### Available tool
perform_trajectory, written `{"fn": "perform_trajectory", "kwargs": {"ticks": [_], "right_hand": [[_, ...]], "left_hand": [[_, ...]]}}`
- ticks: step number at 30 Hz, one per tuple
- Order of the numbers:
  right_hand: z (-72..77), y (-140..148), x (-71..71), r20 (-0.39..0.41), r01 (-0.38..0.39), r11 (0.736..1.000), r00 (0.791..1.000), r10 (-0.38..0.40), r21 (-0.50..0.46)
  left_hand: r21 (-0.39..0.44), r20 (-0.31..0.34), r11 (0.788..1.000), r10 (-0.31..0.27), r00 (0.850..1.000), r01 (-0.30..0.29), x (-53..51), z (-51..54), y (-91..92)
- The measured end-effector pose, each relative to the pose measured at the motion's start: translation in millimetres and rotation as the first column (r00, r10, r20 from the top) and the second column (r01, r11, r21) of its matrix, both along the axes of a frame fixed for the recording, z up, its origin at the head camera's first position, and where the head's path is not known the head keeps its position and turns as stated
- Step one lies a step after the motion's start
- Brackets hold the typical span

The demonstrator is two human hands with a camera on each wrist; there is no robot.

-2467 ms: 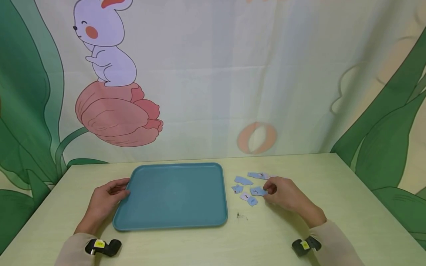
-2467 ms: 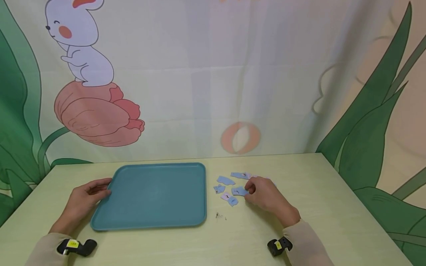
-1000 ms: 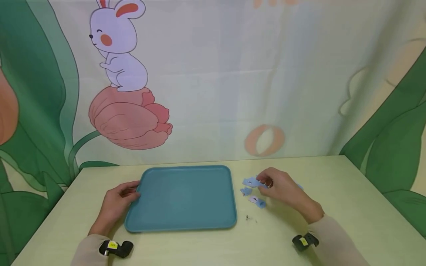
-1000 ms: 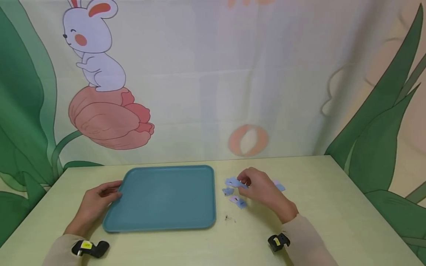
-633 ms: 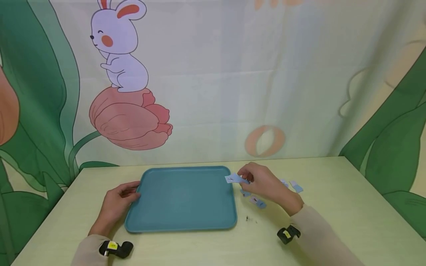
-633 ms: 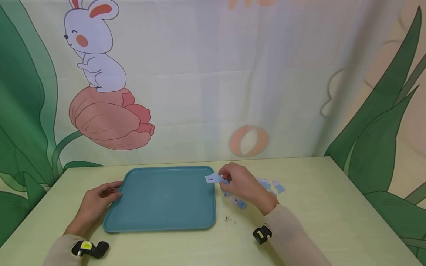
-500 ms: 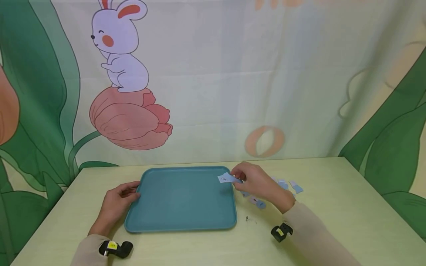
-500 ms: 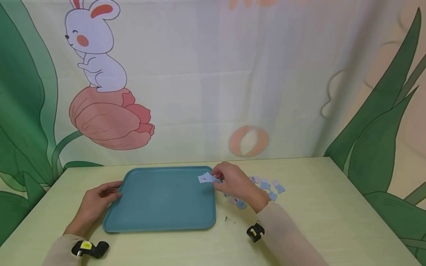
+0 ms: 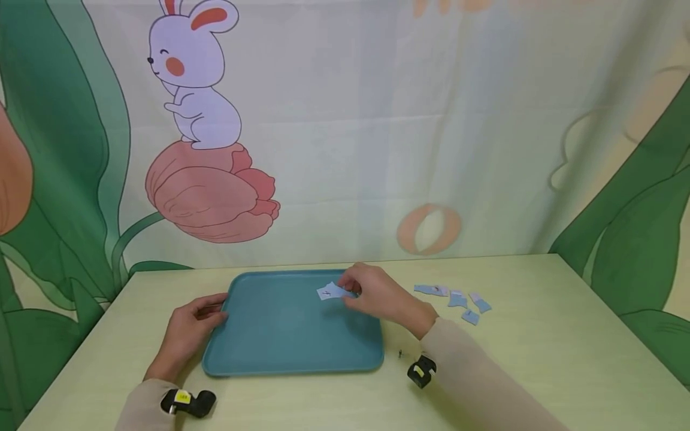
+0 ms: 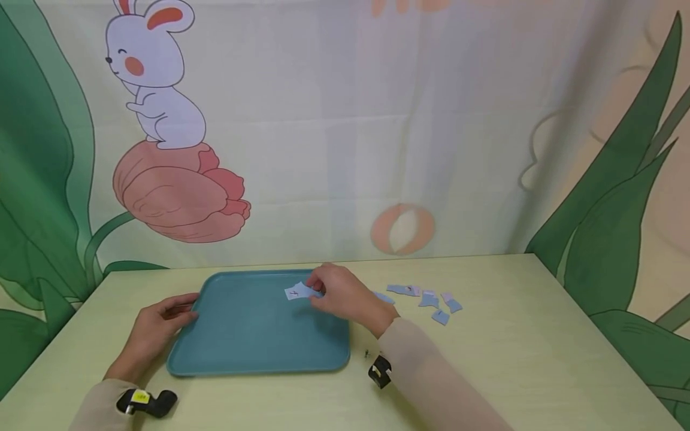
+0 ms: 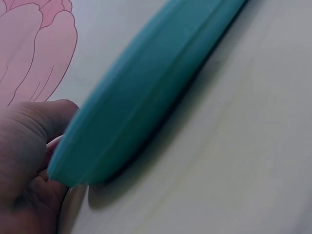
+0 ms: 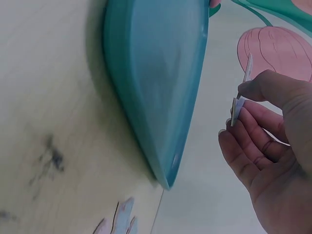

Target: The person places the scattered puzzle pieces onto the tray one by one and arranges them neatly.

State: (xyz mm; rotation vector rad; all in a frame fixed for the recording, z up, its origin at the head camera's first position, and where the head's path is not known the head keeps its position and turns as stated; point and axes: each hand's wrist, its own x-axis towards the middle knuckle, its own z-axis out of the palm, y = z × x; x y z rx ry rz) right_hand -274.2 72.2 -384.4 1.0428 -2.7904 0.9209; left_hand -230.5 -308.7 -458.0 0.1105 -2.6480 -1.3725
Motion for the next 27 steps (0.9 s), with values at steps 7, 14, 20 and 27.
{"fn": "perform_trajectory", "kwargs": {"ticks": [7,14,20,27], "right_hand": [[-2.2,-26.0,-1.1,0.007,-0.031,1.000,1.000,0.031,0.001],[-2.3,-49.9,-0.2,0.020,-0.064,0.998,0.998,0.064,0.016],[-1.5,-67.2,-0.9,0.042,-0.076,0.996,0.996,0.075,0.038],[-3.6,-84.3,-1.2,0.065,-0.100,0.994,0.993,0.098,0.037]], "left_hand": [[-0.001,-0.010,1.000,-0.002,1.000,0.002,-0.3,-1.4,-2.4],[-0.004,-0.007,1.000,0.006,1.000,-0.007,0.6,-1.7,-2.5],[-0.005,-0.009,1.000,0.005,1.000,-0.005,-0.2,-1.8,-2.5],[0.005,-0.014,1.000,0.002,1.000,-0.002,-1.6,-2.0,-0.2]]}}
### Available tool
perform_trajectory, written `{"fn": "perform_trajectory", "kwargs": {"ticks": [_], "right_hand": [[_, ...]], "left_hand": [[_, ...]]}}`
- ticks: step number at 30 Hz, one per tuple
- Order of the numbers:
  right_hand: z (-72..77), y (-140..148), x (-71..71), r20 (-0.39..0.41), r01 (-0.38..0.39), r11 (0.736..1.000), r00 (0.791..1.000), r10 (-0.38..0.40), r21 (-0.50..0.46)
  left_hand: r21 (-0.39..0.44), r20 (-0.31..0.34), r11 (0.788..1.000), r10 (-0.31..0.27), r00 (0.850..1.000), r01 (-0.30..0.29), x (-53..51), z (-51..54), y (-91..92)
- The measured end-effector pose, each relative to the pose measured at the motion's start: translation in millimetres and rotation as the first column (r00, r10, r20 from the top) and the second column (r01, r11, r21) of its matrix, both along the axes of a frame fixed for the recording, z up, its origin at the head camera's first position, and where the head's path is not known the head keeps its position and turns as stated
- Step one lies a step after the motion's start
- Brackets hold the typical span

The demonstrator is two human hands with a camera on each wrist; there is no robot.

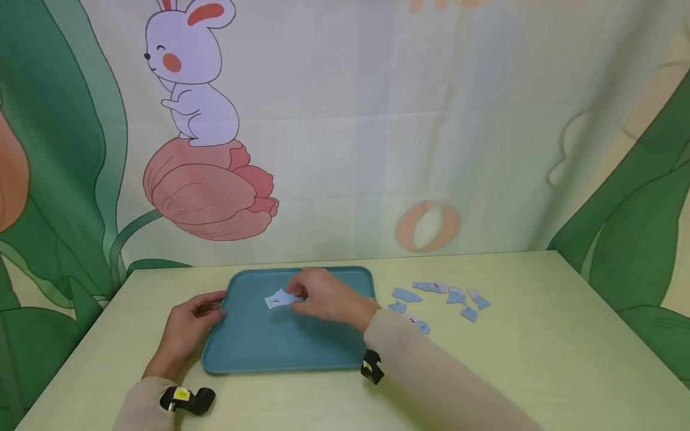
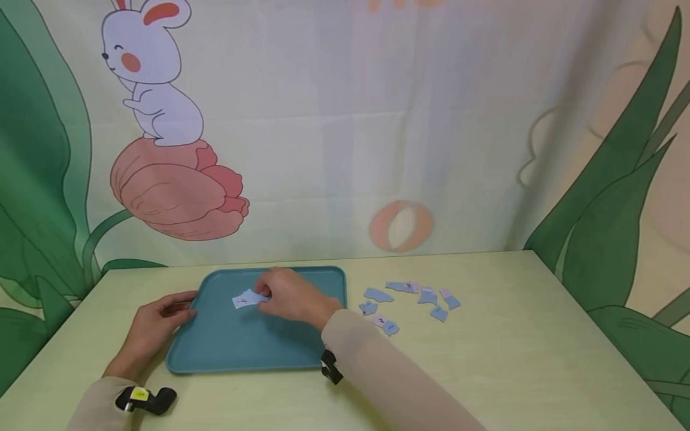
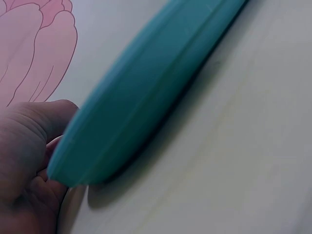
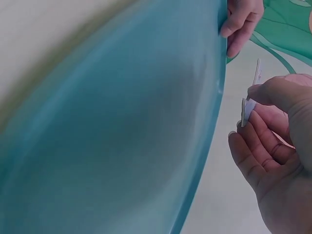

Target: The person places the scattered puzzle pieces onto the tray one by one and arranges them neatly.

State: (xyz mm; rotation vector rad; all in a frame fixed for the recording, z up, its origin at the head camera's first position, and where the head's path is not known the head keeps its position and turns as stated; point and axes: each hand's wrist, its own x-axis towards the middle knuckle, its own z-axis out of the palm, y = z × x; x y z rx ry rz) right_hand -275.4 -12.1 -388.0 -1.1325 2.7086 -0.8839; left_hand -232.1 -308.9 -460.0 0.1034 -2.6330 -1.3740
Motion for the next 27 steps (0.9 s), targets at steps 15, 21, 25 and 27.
{"fn": "perform_trajectory", "kwargs": {"ticks": [15,21,25,27], "right_hand": [[-1.2,-28.1,-1.6,0.014,-0.028,0.999,1.000,0.027,0.045],[-2.1,-37.1,-8.4,0.004,-0.042,0.998,0.999,0.041,0.048],[0.3,-43.9,-13.1,-0.006,-0.052,0.997,0.999,0.052,0.054],[0.8,-47.2,-15.0,-0.010,-0.053,0.997,0.999,0.053,0.063]], "left_hand": [[-0.011,0.027,1.000,0.014,1.000,-0.014,-3.1,0.6,2.7],[-0.009,0.033,1.000,0.020,0.999,-0.020,-2.3,1.3,2.9],[-0.012,0.036,1.000,0.025,0.999,-0.024,-0.8,0.9,2.5],[-0.014,0.033,1.000,0.023,0.999,-0.023,-0.2,0.4,2.1]]}}
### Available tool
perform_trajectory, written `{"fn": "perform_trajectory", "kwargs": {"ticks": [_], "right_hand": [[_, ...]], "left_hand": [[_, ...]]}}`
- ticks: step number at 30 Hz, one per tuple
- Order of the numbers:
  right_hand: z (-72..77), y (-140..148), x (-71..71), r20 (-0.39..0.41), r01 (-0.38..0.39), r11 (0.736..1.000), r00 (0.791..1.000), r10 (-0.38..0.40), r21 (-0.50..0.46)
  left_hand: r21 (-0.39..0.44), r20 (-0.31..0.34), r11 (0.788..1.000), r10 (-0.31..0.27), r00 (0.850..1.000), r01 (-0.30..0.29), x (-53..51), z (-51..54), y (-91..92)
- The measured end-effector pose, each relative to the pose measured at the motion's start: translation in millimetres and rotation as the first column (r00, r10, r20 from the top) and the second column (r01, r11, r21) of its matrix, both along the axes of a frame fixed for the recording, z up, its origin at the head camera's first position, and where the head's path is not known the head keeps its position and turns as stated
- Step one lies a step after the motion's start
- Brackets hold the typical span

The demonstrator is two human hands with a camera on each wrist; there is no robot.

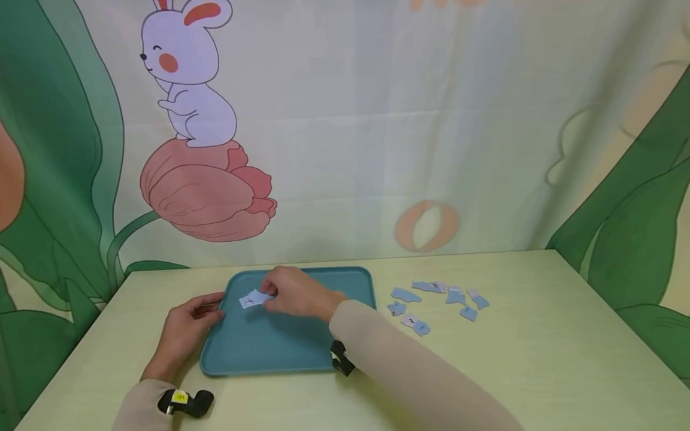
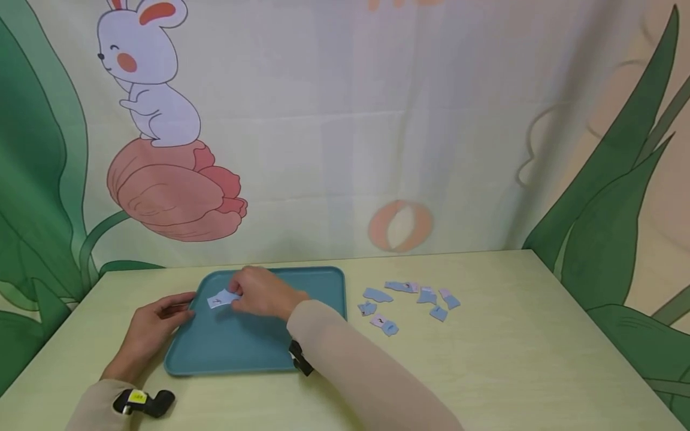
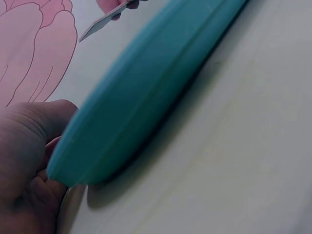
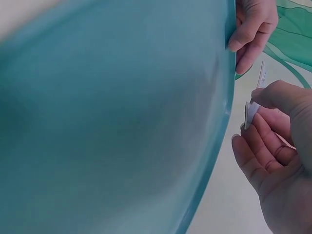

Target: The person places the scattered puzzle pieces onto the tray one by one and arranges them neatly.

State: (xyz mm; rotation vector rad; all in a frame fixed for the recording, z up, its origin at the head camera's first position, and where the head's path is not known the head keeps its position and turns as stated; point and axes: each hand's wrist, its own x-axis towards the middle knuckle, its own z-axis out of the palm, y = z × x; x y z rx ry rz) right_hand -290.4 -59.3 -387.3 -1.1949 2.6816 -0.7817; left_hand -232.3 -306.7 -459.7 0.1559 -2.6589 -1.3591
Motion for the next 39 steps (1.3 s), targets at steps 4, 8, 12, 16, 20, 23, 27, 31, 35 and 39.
{"fn": "perform_trajectory", "kwargs": {"ticks": [4,8,12,16,20,23,27,31,35,39], "right_hand": [[-1.9,-5.6,-4.7,-0.004,0.013,1.000,1.000,-0.013,0.021],[-7.4,-10.0,-12.8,0.011,0.039,0.999,0.999,-0.039,0.023],[-12.5,-12.2,-20.1,0.019,0.074,0.997,0.997,-0.075,0.033],[-18.3,-13.8,-25.7,0.026,0.102,0.993,0.994,-0.104,0.054],[-23.7,-16.8,-31.4,0.013,0.121,0.990,0.992,-0.122,0.076],[-24.1,-19.3,-34.2,-0.011,0.131,0.988,0.991,-0.130,0.087],[-22.9,-23.0,-35.4,-0.050,0.142,0.984,0.989,-0.137,0.111],[-22.9,-29.2,-34.5,-0.081,0.144,0.980,0.988,-0.134,0.135],[-25.1,-36.7,-33.2,-0.123,0.145,0.975,0.984,-0.125,0.168],[-27.8,-42.1,-32.5,-0.161,0.163,0.965,0.978,-0.131,0.203]], "left_hand": [[-0.007,-0.005,1.000,-0.002,1.000,0.002,1.3,-0.2,-0.4],[-0.013,-0.002,1.000,0.003,1.000,-0.003,2.7,-0.5,-0.9],[-0.007,-0.006,1.000,0.001,1.000,-0.002,3.2,-0.6,-1.4],[-0.002,-0.012,1.000,0.001,1.000,-0.001,3.1,-0.3,-2.3],[0.004,-0.008,1.000,0.011,1.000,-0.011,2.6,-0.8,-3.0],[0.008,-0.007,1.000,0.015,1.000,-0.014,2.0,-1.3,-2.5],[0.007,-0.013,1.000,0.010,1.000,-0.010,0.6,-1.1,-1.4],[0.004,-0.015,1.000,0.011,1.000,-0.011,-0.2,0.0,-0.9],[0.010,-0.002,1.000,0.015,1.000,-0.015,-0.3,0.7,-0.3],[0.018,0.008,1.000,0.011,1.000,-0.011,-0.4,0.9,1.4]]}}
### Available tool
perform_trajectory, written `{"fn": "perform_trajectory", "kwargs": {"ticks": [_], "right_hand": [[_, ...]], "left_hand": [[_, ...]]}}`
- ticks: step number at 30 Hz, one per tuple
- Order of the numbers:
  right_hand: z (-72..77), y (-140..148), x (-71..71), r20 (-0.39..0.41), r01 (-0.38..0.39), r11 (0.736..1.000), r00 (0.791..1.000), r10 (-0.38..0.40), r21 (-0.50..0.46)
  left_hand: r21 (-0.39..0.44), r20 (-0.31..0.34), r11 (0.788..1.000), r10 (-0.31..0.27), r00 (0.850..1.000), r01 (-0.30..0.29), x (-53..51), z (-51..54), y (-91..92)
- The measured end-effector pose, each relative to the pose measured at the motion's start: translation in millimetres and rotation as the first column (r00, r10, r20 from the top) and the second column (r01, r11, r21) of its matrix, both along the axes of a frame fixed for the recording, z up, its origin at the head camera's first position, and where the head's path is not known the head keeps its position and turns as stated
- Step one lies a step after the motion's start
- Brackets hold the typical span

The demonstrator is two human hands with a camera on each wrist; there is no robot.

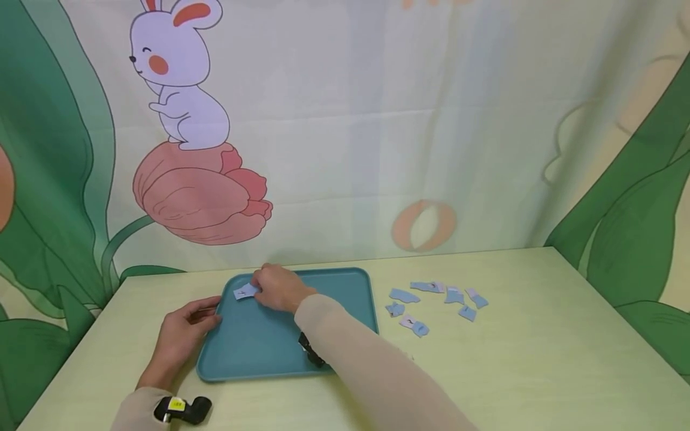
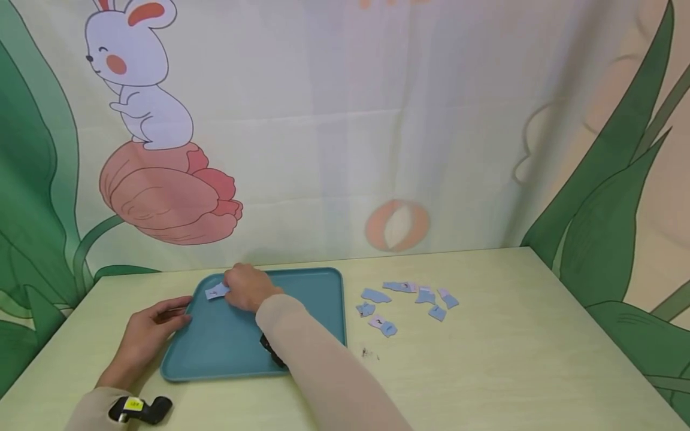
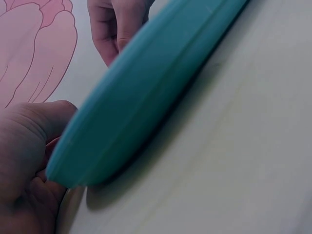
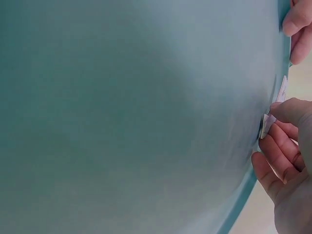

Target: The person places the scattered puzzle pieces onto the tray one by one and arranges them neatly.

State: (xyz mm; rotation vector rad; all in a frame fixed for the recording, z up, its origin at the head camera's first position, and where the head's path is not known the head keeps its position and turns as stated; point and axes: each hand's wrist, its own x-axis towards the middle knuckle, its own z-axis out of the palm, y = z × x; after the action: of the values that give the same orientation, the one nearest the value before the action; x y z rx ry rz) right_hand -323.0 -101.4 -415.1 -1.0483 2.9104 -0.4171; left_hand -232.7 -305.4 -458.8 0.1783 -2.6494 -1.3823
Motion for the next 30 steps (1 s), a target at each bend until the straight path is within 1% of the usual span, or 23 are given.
{"fn": "perform_trajectory", "kwargs": {"ticks": [5,8,14,23,30], "right_hand": [[0.2,-4.3,1.3,-0.015,0.034,0.999,0.999,-0.033,0.025],[0.6,-6.3,1.0,-0.024,0.040,0.999,0.999,-0.039,0.029],[-3.1,-11.1,-2.2,-0.030,0.046,0.998,0.999,-0.045,0.032],[-4.9,-14.7,-3.0,-0.041,0.071,0.997,0.997,-0.070,0.025],[-5.9,-16.3,-3.5,-0.094,0.059,0.996,0.994,-0.053,0.065]], "left_hand": [[0.005,-0.003,1.000,-0.001,1.000,0.001,0.5,0.3,1.5],[0.007,0.002,1.000,0.004,1.000,-0.004,0.9,0.5,1.7],[0.002,0.008,1.000,0.011,1.000,-0.011,1.0,0.2,0.7],[-0.009,0.003,1.000,0.001,1.000,-0.001,1.5,0.2,-0.8],[-0.011,0.003,1.000,0.003,1.000,-0.003,2.4,1.3,0.2]]}}
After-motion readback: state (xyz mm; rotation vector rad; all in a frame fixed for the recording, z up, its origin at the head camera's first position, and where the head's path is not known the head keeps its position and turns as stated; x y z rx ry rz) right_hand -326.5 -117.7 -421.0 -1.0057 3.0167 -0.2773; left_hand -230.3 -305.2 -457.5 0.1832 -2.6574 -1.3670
